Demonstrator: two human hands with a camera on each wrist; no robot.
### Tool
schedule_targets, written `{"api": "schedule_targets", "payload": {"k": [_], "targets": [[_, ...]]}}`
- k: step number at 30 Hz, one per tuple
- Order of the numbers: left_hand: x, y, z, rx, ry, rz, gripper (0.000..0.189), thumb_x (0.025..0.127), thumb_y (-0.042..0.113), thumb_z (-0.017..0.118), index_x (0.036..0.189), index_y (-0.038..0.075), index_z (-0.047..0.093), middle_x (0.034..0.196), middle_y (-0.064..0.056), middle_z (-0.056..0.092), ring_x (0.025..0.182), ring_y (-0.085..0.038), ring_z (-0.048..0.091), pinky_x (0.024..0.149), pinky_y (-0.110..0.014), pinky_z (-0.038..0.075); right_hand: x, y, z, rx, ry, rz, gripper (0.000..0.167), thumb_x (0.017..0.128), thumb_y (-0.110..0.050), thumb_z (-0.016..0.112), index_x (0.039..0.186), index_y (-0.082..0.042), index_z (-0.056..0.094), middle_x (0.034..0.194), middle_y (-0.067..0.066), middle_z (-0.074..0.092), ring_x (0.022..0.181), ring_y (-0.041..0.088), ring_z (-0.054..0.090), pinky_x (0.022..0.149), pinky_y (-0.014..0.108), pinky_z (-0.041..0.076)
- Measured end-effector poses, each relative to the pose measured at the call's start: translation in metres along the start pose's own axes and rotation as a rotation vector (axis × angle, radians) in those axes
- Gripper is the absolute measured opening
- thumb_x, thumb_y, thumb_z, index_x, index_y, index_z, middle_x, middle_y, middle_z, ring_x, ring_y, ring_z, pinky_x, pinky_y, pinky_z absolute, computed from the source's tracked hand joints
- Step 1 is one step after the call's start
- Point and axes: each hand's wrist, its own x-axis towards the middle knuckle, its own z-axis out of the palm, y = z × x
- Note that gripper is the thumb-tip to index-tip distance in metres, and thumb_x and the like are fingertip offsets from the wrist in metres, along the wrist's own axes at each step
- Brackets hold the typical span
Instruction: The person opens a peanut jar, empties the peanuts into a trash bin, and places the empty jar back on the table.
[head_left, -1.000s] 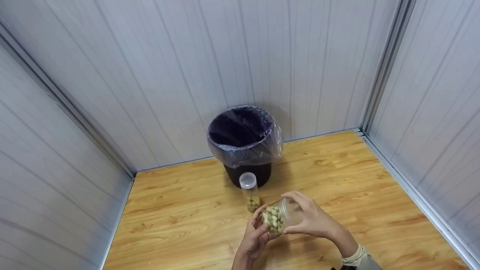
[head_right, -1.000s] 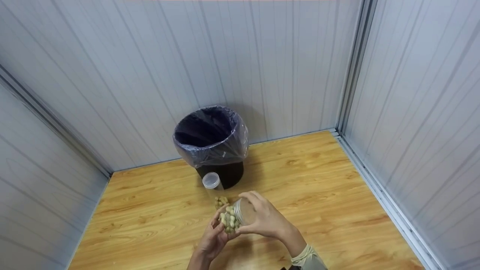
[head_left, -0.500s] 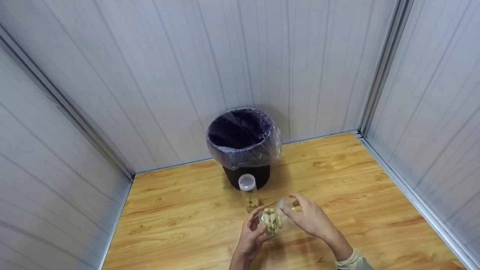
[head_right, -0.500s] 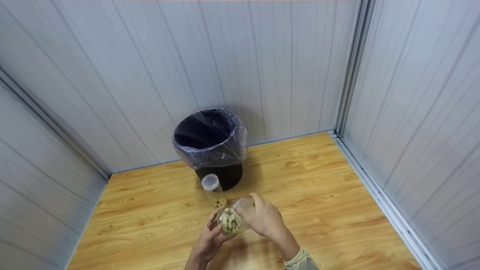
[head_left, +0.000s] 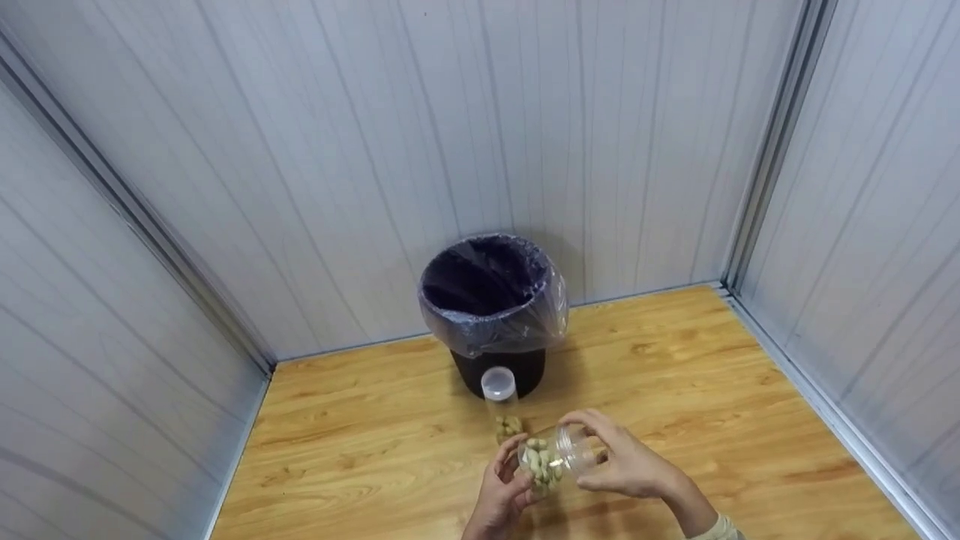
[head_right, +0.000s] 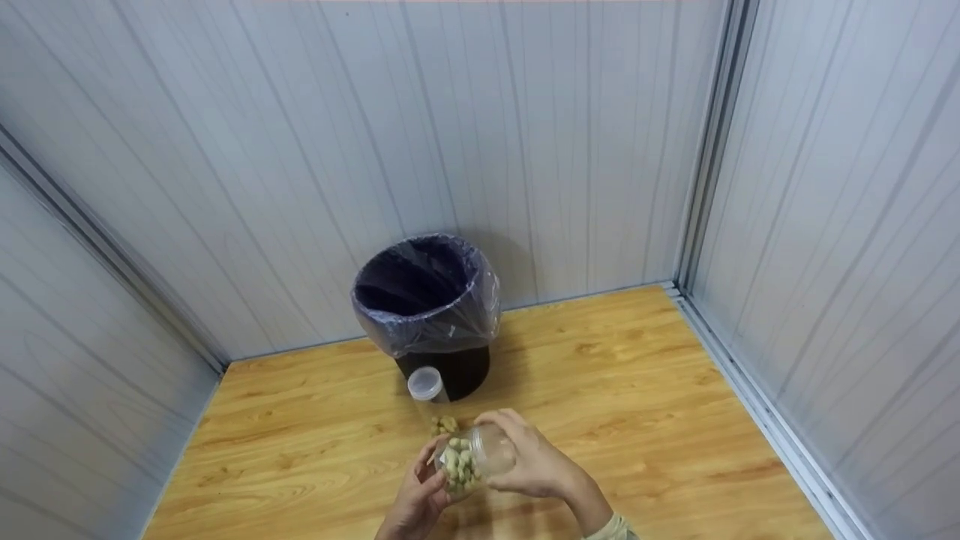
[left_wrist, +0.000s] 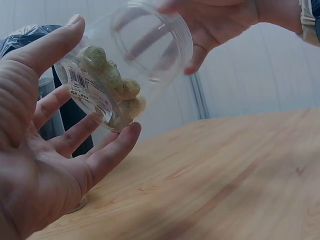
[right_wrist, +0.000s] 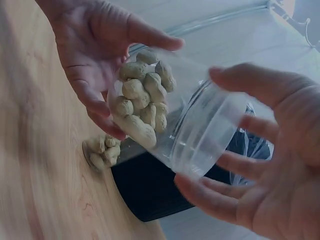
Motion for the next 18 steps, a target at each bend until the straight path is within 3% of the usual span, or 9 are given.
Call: {"api": "schedule_targets", "payload": {"k": [2,4,7,9,12,14,18], "targets": [[-0.004,-0.002,-0.002,0.000,-0.005,-0.007,0.058,0.089,0.001,0.064,0.141,0.004,0.040,0.130,-0.014,0.051,0.106,-0.028,0.060,0.077,-0.039,0.056,-0.005,0.003,0.006,0.026,-0.009,-0.024,0.080,0.069,0.001,0.081,0.138,-0.015,0.042,0.135,0.009,0.043,0.117,0.039,0.044,0.081,0.044,0.055],[-0.007,-0.003,-0.003,-0.004,-0.011,-0.018,0.058,0.089,0.000,0.063,0.141,0.002,0.038,0.131,-0.013,0.050,0.106,-0.029,0.059,0.079,-0.041,0.056,-0.009,0.005,0.011,0.041,0.027,0.003,0.086,0.069,-0.003,0.083,0.141,-0.015,0.038,0.140,0.013,0.039,0.123,0.041,0.041,0.087,0.051,0.051],[-0.010,-0.002,-0.004,-0.002,-0.005,-0.014,0.060,0.090,-0.002,0.063,0.142,-0.001,0.034,0.131,-0.013,0.050,0.107,-0.030,0.059,0.079,-0.042,0.056,-0.010,0.004,0.018,0.052,0.136,0.100,0.082,0.078,-0.020,0.082,0.144,-0.015,0.034,0.147,0.020,0.033,0.129,0.048,0.034,0.094,0.060,0.044],[-0.010,-0.001,-0.004,0.013,-0.009,-0.007,0.062,0.091,-0.001,0.062,0.144,-0.002,0.030,0.131,-0.012,0.049,0.107,-0.030,0.059,0.080,-0.042,0.056,-0.009,0.002,0.019,0.036,0.196,0.166,0.070,0.087,-0.030,0.073,0.144,-0.014,0.035,0.148,0.023,0.032,0.127,0.051,0.038,0.093,0.062,0.043],[-0.010,0.002,-0.004,0.040,-0.021,0.002,0.064,0.091,0.000,0.063,0.144,-0.004,0.026,0.130,-0.013,0.049,0.106,-0.029,0.059,0.079,-0.041,0.056,-0.007,-0.002,0.019,-0.075,0.207,0.236,0.059,0.098,-0.039,0.056,0.144,-0.007,0.037,0.142,0.028,0.038,0.115,0.049,0.051,0.086,0.060,0.048],[-0.010,0.004,-0.004,0.055,-0.026,0.008,0.065,0.091,0.000,0.063,0.144,-0.004,0.026,0.129,-0.013,0.049,0.106,-0.029,0.059,0.078,-0.039,0.056,-0.005,-0.004,0.019,-0.112,0.167,0.277,0.058,0.101,-0.042,0.048,0.143,-0.005,0.038,0.135,0.028,0.046,0.096,0.041,0.062,0.073,0.053,0.055],[-0.007,0.008,-0.003,0.086,-0.019,0.019,0.067,0.090,0.000,0.064,0.143,-0.006,0.024,0.129,-0.013,0.049,0.104,-0.027,0.060,0.075,-0.034,0.056,0.000,-0.007,0.017,-0.091,0.114,0.331,0.057,0.100,-0.048,0.048,0.139,-0.006,0.045,0.112,0.024,0.059,0.062,0.026,0.063,0.045,0.040,0.053]]}}
